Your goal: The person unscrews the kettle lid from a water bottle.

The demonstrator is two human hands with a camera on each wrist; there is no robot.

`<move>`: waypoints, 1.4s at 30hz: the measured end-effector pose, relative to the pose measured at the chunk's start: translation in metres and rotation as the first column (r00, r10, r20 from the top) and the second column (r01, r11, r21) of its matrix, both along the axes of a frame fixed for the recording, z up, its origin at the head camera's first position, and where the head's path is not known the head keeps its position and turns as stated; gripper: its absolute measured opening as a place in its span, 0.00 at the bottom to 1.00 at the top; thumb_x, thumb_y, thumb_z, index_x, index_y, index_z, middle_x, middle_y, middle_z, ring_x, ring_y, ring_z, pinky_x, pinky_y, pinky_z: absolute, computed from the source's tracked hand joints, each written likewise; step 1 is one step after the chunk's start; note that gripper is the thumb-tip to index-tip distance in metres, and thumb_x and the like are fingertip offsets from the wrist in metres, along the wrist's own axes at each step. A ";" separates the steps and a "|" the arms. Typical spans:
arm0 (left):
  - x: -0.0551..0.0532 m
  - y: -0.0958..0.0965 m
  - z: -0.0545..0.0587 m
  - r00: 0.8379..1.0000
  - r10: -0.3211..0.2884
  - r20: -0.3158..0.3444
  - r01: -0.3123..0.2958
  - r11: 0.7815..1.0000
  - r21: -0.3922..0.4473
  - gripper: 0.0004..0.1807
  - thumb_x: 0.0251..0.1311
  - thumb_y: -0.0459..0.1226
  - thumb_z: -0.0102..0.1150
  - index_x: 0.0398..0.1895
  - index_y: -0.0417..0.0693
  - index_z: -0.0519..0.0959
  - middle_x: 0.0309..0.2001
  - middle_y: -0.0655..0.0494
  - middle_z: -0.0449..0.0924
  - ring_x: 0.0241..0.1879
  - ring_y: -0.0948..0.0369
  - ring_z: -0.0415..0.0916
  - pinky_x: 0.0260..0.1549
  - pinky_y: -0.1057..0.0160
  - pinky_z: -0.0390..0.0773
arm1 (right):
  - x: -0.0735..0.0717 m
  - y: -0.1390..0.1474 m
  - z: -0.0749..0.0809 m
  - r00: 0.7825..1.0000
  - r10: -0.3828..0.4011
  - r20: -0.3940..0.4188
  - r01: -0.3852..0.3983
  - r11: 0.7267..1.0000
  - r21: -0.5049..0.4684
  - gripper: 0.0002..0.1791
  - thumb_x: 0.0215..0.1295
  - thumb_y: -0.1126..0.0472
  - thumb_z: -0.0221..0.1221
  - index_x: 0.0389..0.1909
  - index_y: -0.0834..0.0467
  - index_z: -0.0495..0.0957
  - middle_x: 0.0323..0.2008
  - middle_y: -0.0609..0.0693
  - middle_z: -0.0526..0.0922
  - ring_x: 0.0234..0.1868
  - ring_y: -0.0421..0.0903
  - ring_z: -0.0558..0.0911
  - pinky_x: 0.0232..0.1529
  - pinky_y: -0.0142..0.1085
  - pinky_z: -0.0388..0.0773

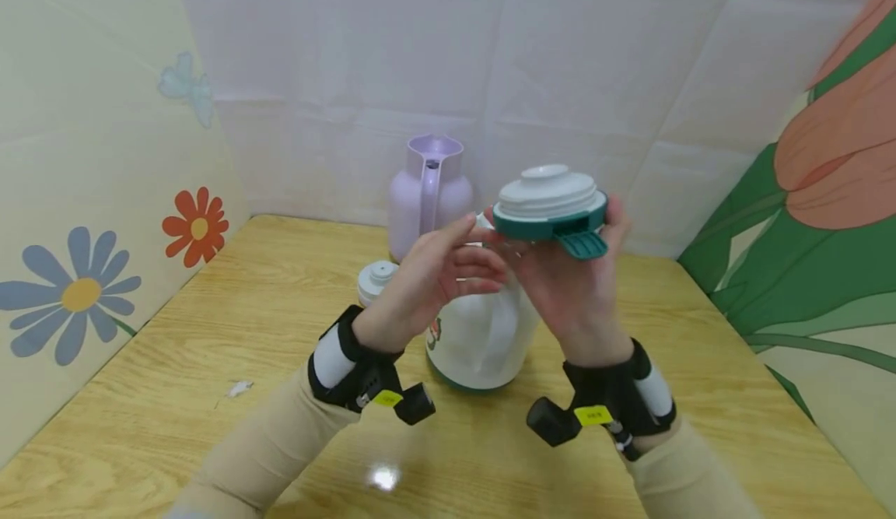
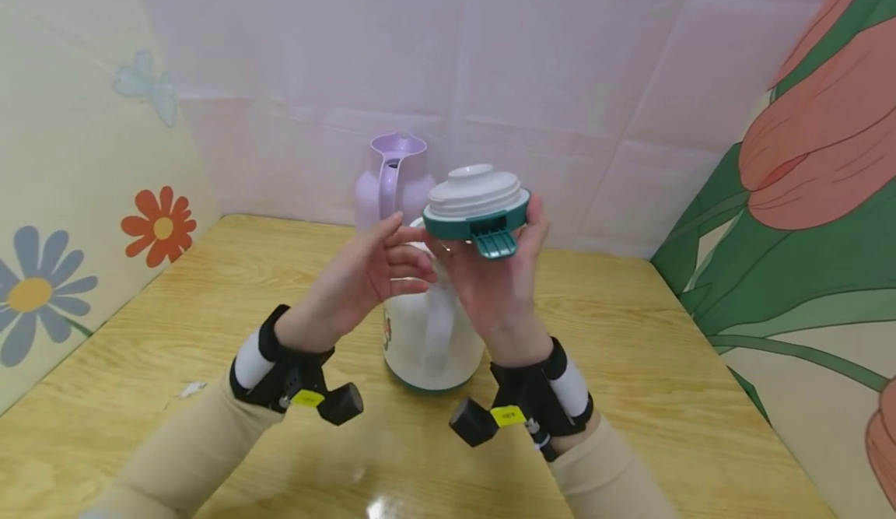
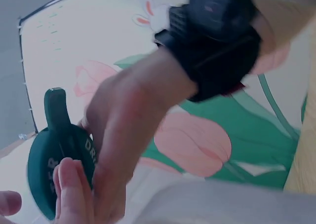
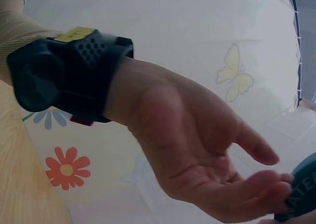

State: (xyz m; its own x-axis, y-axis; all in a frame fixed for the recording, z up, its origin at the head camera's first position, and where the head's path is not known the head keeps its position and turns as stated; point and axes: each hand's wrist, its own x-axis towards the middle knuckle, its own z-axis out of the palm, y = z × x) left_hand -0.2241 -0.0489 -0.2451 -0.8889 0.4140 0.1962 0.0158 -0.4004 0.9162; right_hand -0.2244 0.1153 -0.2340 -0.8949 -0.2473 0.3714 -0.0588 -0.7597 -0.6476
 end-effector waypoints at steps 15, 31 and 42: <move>-0.002 -0.014 0.005 0.995 0.083 0.063 -0.090 0.990 0.110 0.25 0.81 0.40 0.38 0.67 0.27 0.66 0.37 0.54 0.88 0.36 0.62 0.86 0.47 0.61 0.84 | 0.002 0.000 -0.006 0.995 -0.040 -0.086 0.071 0.918 0.389 0.30 0.82 0.40 0.29 0.74 0.51 0.55 0.69 0.50 0.61 0.66 0.46 0.62 0.69 0.36 0.61; 0.006 -0.031 -0.012 0.991 0.112 -0.067 -0.107 0.991 0.081 0.18 0.78 0.41 0.40 0.54 0.36 0.74 0.31 0.60 0.85 0.31 0.64 0.84 0.38 0.67 0.83 | 0.004 0.020 -0.013 0.992 0.049 -0.113 0.026 0.813 0.582 0.19 0.82 0.46 0.41 0.61 0.47 0.73 0.52 0.44 0.75 0.50 0.41 0.74 0.55 0.29 0.75; 0.020 -0.034 -0.021 0.976 0.176 -0.126 -0.162 0.981 0.108 0.14 0.75 0.40 0.47 0.53 0.40 0.75 0.36 0.60 0.85 0.35 0.64 0.84 0.43 0.64 0.84 | 0.032 0.024 -0.025 0.988 0.121 -0.093 -0.031 0.754 0.656 0.31 0.83 0.53 0.43 0.78 0.60 0.50 0.63 0.50 0.75 0.57 0.46 0.81 0.59 0.38 0.79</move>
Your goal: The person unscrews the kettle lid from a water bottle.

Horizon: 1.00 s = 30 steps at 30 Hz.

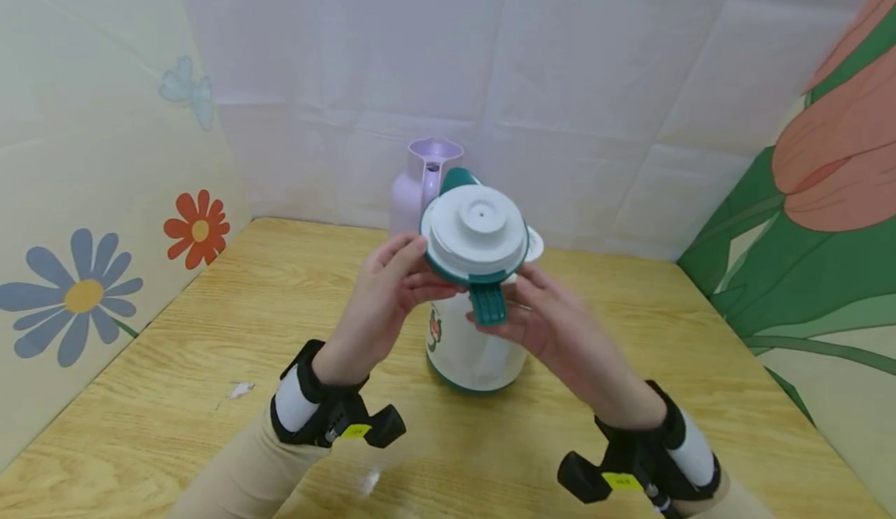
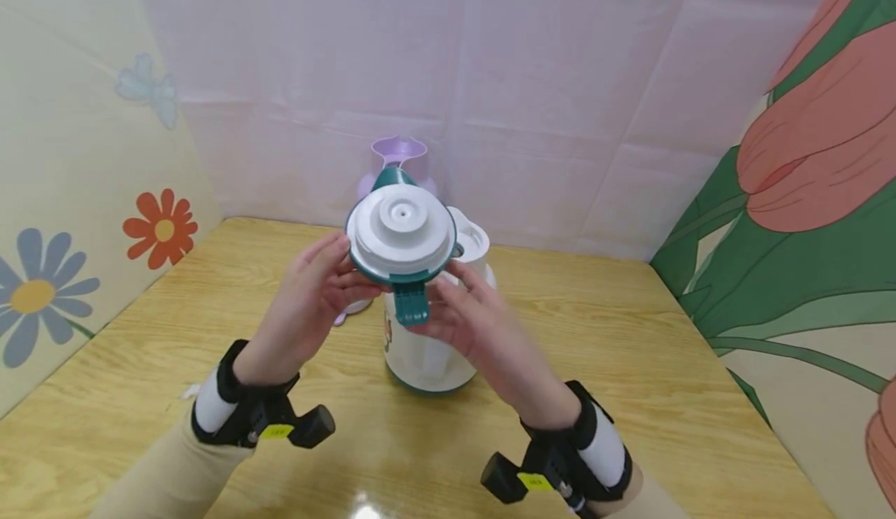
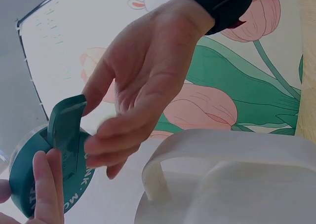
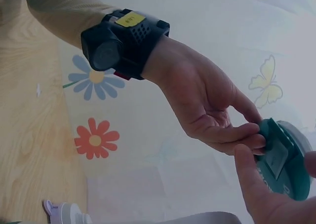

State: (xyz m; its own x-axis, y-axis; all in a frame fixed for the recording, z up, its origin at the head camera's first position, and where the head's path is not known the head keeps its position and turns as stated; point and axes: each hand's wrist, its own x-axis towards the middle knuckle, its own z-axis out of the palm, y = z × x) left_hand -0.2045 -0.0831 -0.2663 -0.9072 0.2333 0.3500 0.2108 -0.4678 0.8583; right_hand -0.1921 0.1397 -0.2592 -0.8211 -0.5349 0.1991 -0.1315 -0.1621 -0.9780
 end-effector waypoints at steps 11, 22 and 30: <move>-0.003 0.005 -0.011 0.998 -0.029 -0.052 0.026 0.997 -0.074 0.21 0.75 0.41 0.49 0.60 0.32 0.70 0.43 0.58 0.85 0.37 0.65 0.85 0.47 0.59 0.84 | 0.011 -0.001 -0.023 0.988 -0.137 0.072 0.135 0.990 0.029 0.10 0.77 0.66 0.52 0.54 0.64 0.74 0.43 0.48 0.87 0.42 0.41 0.87 0.50 0.34 0.83; -0.008 0.017 -0.028 0.995 0.027 -0.091 -0.046 0.976 -0.213 0.37 0.73 0.57 0.51 0.64 0.31 0.65 0.49 0.37 0.79 0.41 0.64 0.82 0.48 0.56 0.83 | 0.004 0.003 -0.027 0.964 -0.264 0.011 0.264 0.964 0.014 0.08 0.75 0.70 0.53 0.48 0.58 0.77 0.38 0.46 0.88 0.34 0.39 0.86 0.40 0.31 0.83; -0.005 0.039 -0.042 0.996 -0.011 -0.093 -0.034 0.882 -0.469 0.17 0.73 0.32 0.50 0.57 0.26 0.73 0.54 0.33 0.79 0.50 0.55 0.80 0.54 0.58 0.80 | -0.005 0.017 -0.019 0.954 -0.285 -0.095 0.267 0.949 -0.165 0.08 0.73 0.70 0.56 0.44 0.55 0.81 0.37 0.49 0.89 0.31 0.40 0.85 0.37 0.30 0.82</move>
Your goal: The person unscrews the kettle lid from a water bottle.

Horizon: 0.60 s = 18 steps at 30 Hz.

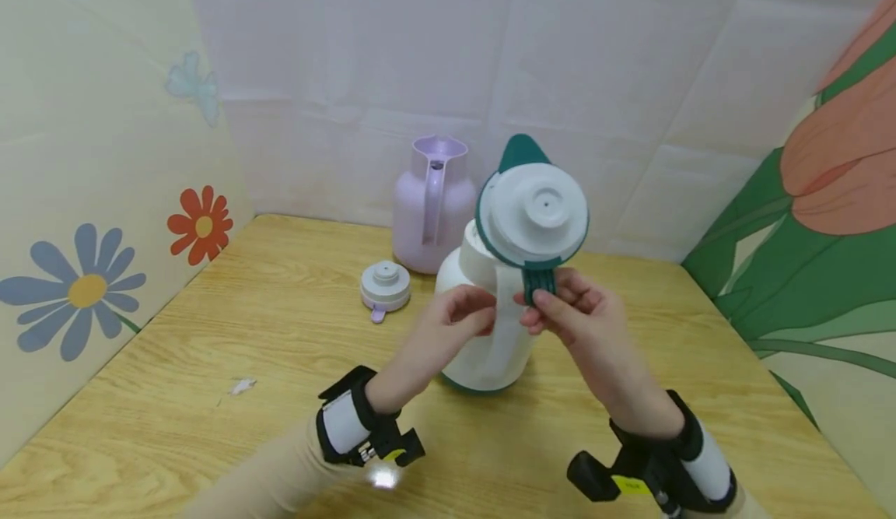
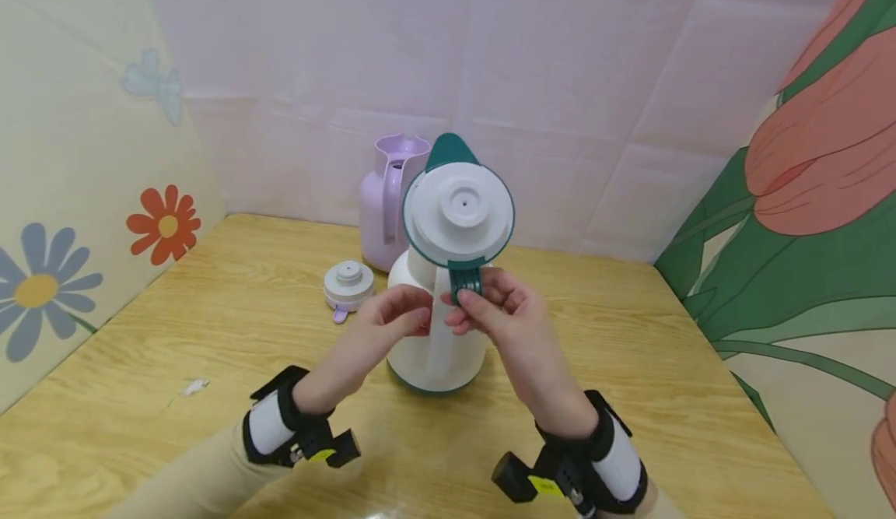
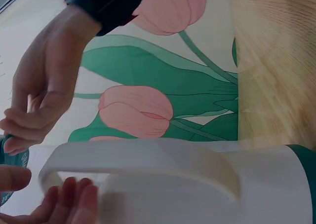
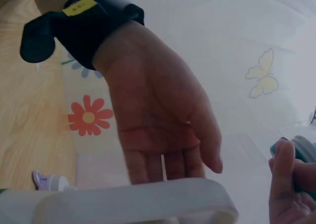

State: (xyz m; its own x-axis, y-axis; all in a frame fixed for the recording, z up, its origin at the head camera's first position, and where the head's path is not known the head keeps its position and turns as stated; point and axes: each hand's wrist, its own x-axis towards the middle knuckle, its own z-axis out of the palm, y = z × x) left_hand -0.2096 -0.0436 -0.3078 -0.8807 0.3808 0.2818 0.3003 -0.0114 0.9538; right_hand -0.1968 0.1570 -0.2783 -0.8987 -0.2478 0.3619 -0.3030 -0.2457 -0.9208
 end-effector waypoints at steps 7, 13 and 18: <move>0.001 0.013 -0.008 0.989 -0.109 -0.099 0.089 0.979 -0.183 0.13 0.74 0.33 0.52 0.49 0.29 0.79 0.45 0.37 0.84 0.48 0.55 0.82 0.51 0.67 0.77 | -0.015 0.022 0.019 0.997 -0.040 -0.072 0.030 0.991 -0.129 0.08 0.74 0.72 0.54 0.44 0.61 0.82 0.36 0.52 0.89 0.31 0.41 0.86 0.35 0.30 0.82; -0.002 0.015 -0.011 0.978 -0.135 -0.161 0.103 0.976 -0.191 0.11 0.73 0.30 0.52 0.41 0.28 0.81 0.38 0.38 0.85 0.44 0.61 0.82 0.50 0.69 0.76 | -0.037 0.051 0.030 0.995 -0.069 -0.076 0.044 0.956 -0.291 0.08 0.73 0.74 0.53 0.42 0.67 0.81 0.34 0.57 0.89 0.30 0.43 0.86 0.34 0.30 0.83; -0.003 0.016 -0.010 0.980 -0.131 -0.150 0.098 0.972 -0.212 0.11 0.73 0.32 0.52 0.42 0.30 0.81 0.38 0.40 0.86 0.45 0.62 0.82 0.53 0.69 0.75 | -0.061 0.085 0.025 0.984 -0.180 -0.006 0.173 0.953 -0.247 0.07 0.72 0.72 0.55 0.39 0.64 0.82 0.32 0.54 0.89 0.28 0.41 0.86 0.33 0.27 0.82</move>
